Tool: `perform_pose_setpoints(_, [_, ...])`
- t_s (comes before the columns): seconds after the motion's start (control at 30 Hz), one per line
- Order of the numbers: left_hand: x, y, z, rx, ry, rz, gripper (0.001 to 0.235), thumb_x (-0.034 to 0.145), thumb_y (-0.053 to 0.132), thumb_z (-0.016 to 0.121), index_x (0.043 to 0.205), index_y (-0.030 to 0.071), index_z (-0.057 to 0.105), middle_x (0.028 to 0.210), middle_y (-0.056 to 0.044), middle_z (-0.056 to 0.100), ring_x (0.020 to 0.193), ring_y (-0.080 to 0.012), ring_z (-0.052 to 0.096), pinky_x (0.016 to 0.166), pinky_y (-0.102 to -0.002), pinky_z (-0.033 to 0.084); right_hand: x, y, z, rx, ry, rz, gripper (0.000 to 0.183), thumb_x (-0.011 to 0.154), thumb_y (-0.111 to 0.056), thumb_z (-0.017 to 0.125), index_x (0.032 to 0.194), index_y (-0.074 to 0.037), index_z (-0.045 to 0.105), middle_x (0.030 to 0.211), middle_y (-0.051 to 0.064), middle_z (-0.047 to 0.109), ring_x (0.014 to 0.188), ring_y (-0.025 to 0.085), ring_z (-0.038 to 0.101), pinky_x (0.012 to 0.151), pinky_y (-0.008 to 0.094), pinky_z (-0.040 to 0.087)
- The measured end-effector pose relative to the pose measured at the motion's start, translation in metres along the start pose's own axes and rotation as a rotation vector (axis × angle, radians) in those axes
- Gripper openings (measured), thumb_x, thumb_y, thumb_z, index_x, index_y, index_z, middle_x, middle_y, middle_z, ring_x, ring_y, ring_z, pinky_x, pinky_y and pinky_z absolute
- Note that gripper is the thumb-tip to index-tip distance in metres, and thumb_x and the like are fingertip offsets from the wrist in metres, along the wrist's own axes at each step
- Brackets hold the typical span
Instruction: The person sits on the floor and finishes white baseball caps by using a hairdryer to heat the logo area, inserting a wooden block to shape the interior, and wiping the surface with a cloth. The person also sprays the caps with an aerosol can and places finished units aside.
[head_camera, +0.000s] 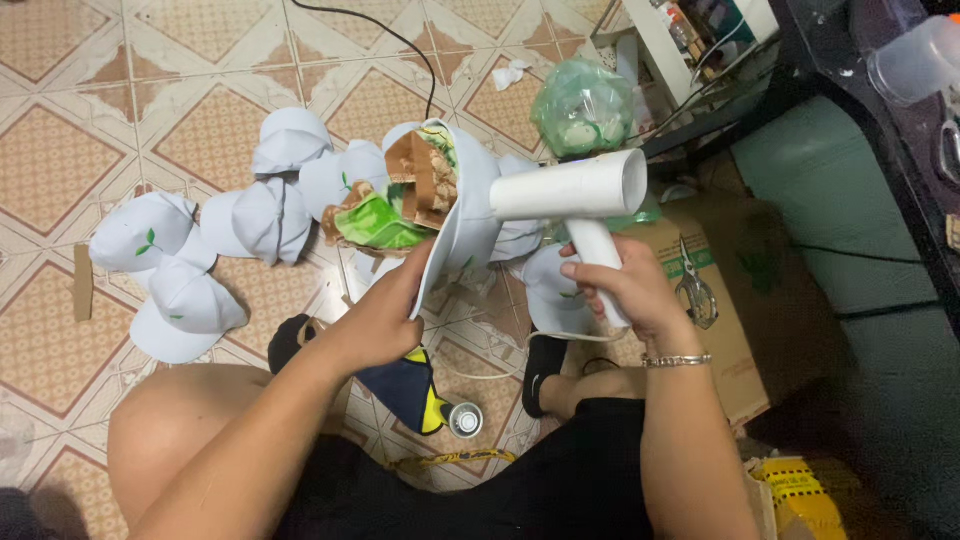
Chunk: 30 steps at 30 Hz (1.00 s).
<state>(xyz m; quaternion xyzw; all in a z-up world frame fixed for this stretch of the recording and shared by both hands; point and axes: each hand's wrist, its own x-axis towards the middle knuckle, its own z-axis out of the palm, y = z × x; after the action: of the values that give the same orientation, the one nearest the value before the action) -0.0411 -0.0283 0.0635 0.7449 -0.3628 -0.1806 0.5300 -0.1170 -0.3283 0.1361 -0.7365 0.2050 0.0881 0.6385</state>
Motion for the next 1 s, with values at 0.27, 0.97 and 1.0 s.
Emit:
perform_pose_setpoints(0.27, [0.003,0.002,-0.005,0.042,0.027,0.061,0.097,0.054,-0.011,0.053,0.149,-0.001,0.032,0.143,-0.032,0.051,0.14,-0.0455,0.045,0.116,-0.044,0.033,-0.001,0.005,0.009,0.085,-0.091,0.02,0.031,0.081,-0.01,0.077,0.107,0.004,0.069,0.06,0.002,0.057,0.042,0.009,0.05,0.038,0.024,0.038])
perform_pose_setpoints(0.97, [0.0,0.02,-0.016,0.084,-0.012,0.067,0.081,0.052,0.001,0.072,0.131,0.0,0.052,0.124,-0.023,0.061,0.121,-0.0413,0.059,0.105,-0.041,0.045,0.004,0.003,0.004,0.071,-0.059,-0.031,0.03,0.079,-0.008,0.078,0.105,0.003,0.07,0.062,0.003,0.06,0.043,0.01,0.051,0.04,0.025,0.039])
perform_pose_setpoints(1.0, [0.0,0.02,-0.017,0.094,-0.022,0.04,0.081,0.051,0.001,0.071,0.13,0.0,0.053,0.123,-0.022,0.062,0.12,-0.041,0.06,0.105,-0.04,0.046,0.005,0.003,0.004,0.071,-0.073,-0.032,0.03,0.078,-0.008,0.078,0.106,0.003,0.071,0.062,0.003,0.06,0.042,0.01,0.05,0.04,0.025,0.039])
